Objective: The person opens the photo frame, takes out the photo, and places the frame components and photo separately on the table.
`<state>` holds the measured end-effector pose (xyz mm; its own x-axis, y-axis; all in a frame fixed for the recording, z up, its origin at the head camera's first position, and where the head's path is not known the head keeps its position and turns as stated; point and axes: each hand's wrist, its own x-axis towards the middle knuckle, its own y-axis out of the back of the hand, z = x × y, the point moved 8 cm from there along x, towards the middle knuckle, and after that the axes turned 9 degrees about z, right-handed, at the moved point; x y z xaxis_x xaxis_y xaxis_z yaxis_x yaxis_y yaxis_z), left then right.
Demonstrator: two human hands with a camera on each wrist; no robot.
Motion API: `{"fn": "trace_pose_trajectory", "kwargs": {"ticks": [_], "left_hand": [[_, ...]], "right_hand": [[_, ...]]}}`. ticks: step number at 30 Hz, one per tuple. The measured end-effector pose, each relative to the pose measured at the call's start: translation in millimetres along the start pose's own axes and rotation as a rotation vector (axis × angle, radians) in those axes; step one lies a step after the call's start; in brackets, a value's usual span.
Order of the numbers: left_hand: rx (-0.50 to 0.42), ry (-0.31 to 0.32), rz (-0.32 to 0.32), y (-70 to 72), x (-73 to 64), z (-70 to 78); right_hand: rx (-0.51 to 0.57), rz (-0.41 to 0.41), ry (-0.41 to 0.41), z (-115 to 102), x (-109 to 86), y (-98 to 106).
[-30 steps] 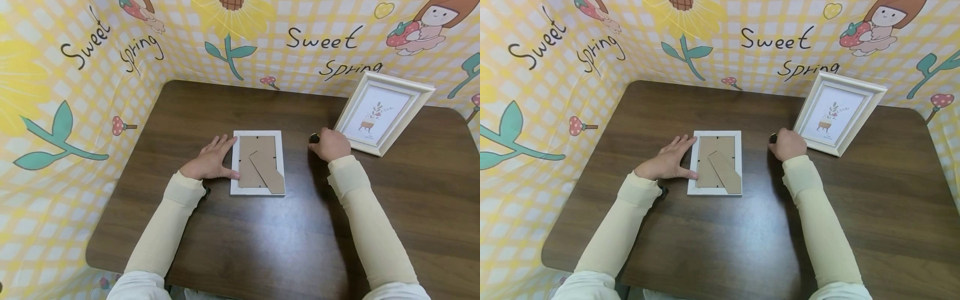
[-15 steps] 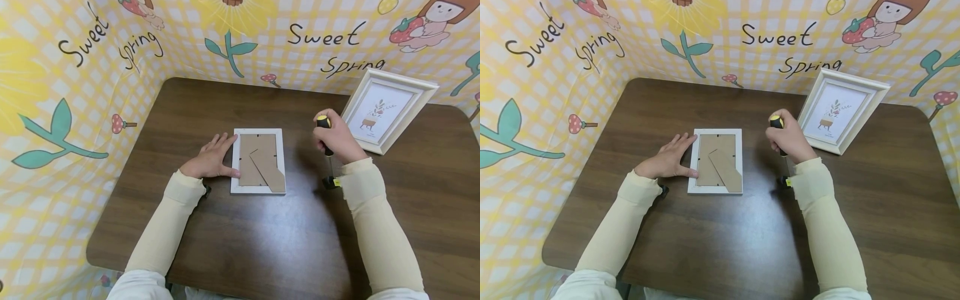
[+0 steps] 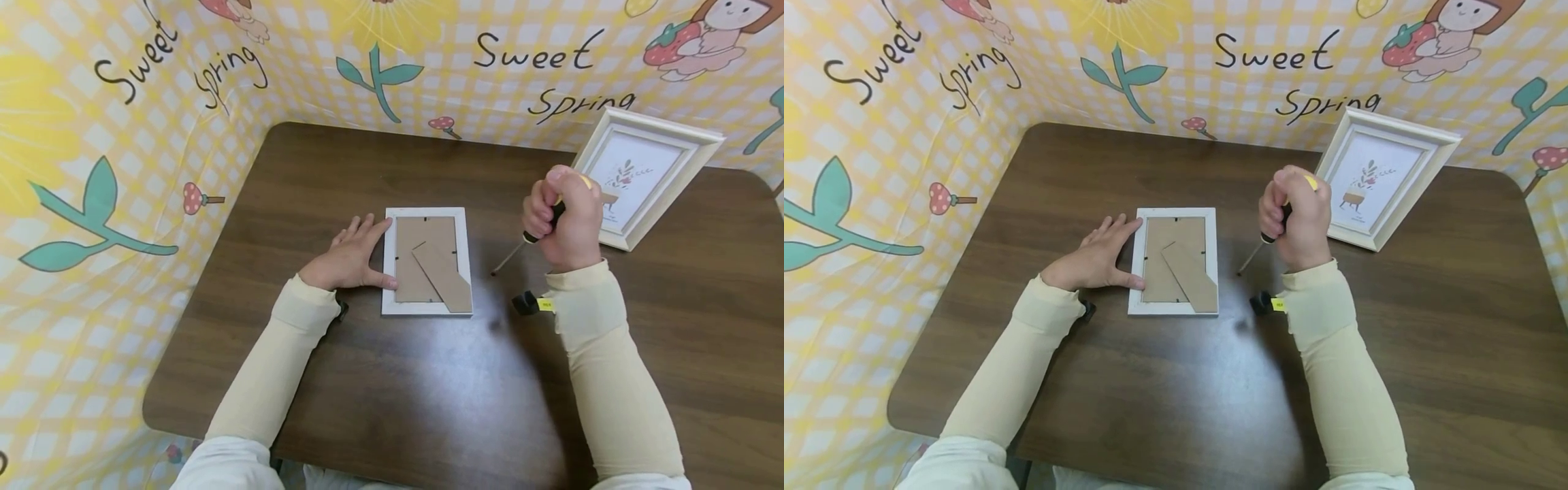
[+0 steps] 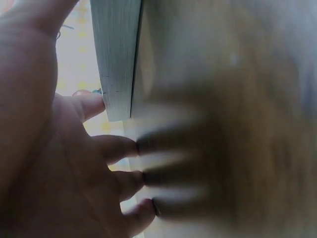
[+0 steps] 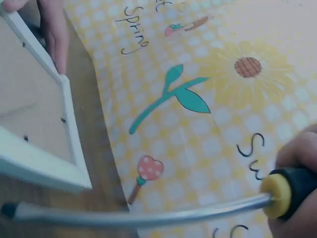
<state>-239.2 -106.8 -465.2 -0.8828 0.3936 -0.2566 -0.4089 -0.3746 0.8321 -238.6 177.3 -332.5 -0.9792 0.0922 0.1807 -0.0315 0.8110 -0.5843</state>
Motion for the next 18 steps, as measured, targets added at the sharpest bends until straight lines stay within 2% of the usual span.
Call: {"fn": "trace_pose_trajectory", "kwargs": {"ticks": [4, 9, 12, 14, 18], "left_hand": [[0.006, 0.030, 0.002, -2.7, 1.8, 3.7], [0.017, 0.054, -0.005, -5.8, 3.1, 6.8], [0.022, 0.062, -0.003, -6.4, 3.7, 7.3], [0.026, 0.066, -0.001, -6.9, 4.0, 7.0], [0.030, 0.072, -0.005, -7.8, 3.5, 7.0]], "right_hand": [[0.189, 0.055, -0.017, 16.9, -0.4, -1.4], [0.300, 0.180, -0.057, 43.6, -0.2, 2.5], [0.326, 0.304, -0.087, 60.4, 2.2, 8.4], [0.333, 0.415, -0.115, 72.6, 3.8, 14.3], [0.274, 0.642, -0.152, 94.5, 2.4, 25.5]]}}
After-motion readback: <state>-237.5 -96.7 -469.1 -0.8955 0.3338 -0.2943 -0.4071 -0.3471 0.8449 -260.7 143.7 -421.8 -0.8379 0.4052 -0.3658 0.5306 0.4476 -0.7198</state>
